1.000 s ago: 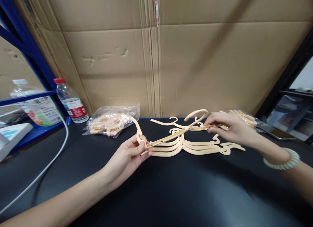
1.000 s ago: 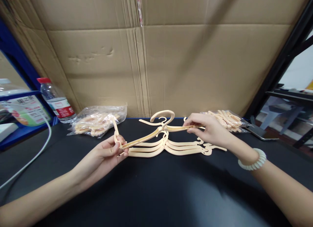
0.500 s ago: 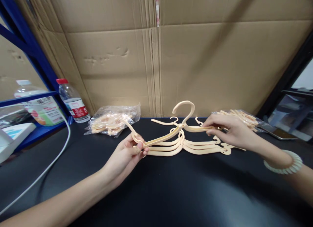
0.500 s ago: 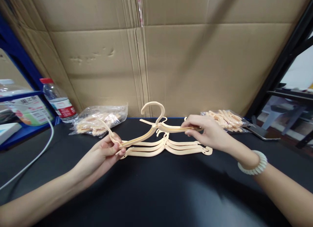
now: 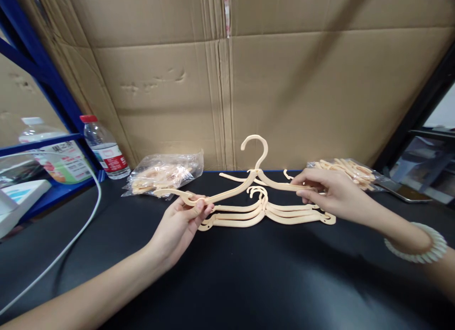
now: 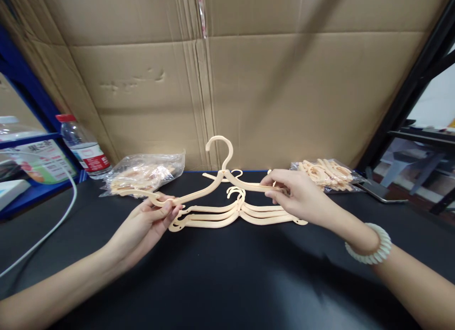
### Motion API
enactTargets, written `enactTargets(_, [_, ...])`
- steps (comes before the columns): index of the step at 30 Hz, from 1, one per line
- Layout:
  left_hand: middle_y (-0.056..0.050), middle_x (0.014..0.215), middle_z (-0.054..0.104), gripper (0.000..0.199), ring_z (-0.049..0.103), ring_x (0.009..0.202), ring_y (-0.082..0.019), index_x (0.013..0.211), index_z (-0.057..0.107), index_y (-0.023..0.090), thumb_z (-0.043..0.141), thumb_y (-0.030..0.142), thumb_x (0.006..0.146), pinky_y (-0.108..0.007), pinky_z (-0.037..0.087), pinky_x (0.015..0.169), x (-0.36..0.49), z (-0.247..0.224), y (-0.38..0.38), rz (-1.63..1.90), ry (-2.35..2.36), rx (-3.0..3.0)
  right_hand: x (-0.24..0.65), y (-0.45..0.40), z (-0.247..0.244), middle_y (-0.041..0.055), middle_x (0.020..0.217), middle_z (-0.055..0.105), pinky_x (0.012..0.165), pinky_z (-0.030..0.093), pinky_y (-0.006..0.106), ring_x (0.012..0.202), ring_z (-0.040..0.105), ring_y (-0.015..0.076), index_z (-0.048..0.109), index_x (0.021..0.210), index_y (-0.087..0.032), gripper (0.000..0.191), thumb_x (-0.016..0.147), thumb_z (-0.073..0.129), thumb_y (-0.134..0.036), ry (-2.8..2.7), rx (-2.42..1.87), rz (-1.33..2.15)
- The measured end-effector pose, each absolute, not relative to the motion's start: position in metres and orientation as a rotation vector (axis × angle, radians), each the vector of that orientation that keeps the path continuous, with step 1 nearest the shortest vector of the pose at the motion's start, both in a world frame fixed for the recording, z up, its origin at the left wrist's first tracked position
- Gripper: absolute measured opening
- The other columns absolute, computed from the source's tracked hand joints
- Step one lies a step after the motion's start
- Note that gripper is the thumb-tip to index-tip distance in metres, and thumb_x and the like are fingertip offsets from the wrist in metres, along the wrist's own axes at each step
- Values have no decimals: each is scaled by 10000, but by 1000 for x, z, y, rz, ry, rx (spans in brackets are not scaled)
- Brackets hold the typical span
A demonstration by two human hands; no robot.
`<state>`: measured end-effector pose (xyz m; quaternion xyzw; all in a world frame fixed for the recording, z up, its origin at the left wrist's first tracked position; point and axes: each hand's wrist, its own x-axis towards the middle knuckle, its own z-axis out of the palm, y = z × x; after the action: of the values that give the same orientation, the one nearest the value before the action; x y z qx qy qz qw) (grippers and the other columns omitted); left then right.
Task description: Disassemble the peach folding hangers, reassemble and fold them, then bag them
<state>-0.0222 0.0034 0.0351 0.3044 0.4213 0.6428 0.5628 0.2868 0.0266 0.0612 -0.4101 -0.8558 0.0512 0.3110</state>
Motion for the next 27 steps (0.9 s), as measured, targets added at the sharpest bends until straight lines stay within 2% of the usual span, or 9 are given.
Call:
enactTargets(4, [-65, 758, 668, 229, 699, 714, -128, 701, 600, 94, 505, -50, 850, -168, 582, 681, -22, 34, 1, 1470, 987, 729, 290, 29, 59, 24, 696, 642, 544, 505, 261, 590, 622, 147, 608, 895, -180, 123, 834, 550, -270, -2185, -1153, 312])
enactTargets(8, [-92, 900, 677, 177, 685, 741, -132, 703, 571, 115, 564, 111, 879, -215, 581, 714, -22, 26, -8, 1210, 987, 951, 293, 29, 62, 50, 764, 637, 517, 537, 262, 590, 620, 146, 592, 914, -171, 179, 837, 566, -330, -2078, -1161, 527])
enactTargets(10, [-77, 872, 657, 162, 658, 725, -134, 718, 569, 130, 584, 168, 875, -239, 572, 689, -21, 23, -15, 1080, 978, 1333, 293, 29, 65, 54, 784, 629, 523, 541, 264, 588, 614, 141, 588, 902, -169, 203, 833, 578, -361, -2063, -1158, 588])
enactTargets(13, [-83, 864, 641, 69, 621, 791, -171, 830, 609, 138, 558, 99, 855, -291, 540, 722, -19, 21, -26, 940, 767, 2224, 294, 28, 68, 39, 757, 615, 511, 526, 256, 565, 610, 136, 584, 883, -172, 236, 818, 593, -398, -2114, -1211, 678])
enactTargets(16, [-121, 956, 646, 174, 588, 911, -211, 951, 608, 119, 509, 26, 842, -334, 502, 814, -19, 23, -34, 757, 455, 2802, 296, 28, 68, 21, 724, 604, 493, 501, 249, 553, 623, 144, 576, 870, -173, 246, 806, 594, -410, -2228, -1280, 809])
enactTargets(21, [-113, 996, 631, 168, 574, 912, -205, 972, 583, 121, 485, 42, 861, -323, 483, 804, -20, 22, -35, 680, 525, 2942, 297, 28, 65, 42, 810, 629, 527, 483, 246, 617, 655, 160, 590, 866, -161, 241, 822, 564, -396, -2418, -1361, 973])
enactTargets(27, [-86, 1025, 615, 169, 577, 894, -196, 972, 575, 157, 444, 89, 889, -314, 476, 772, -20, 18, -32, 554, 694, 2915, 296, 27, 65, 5, 754, 676, 620, 448, 229, 693, 620, 150, 675, 797, -180, 105, 729, 598, -199, -2692, -1347, 700])
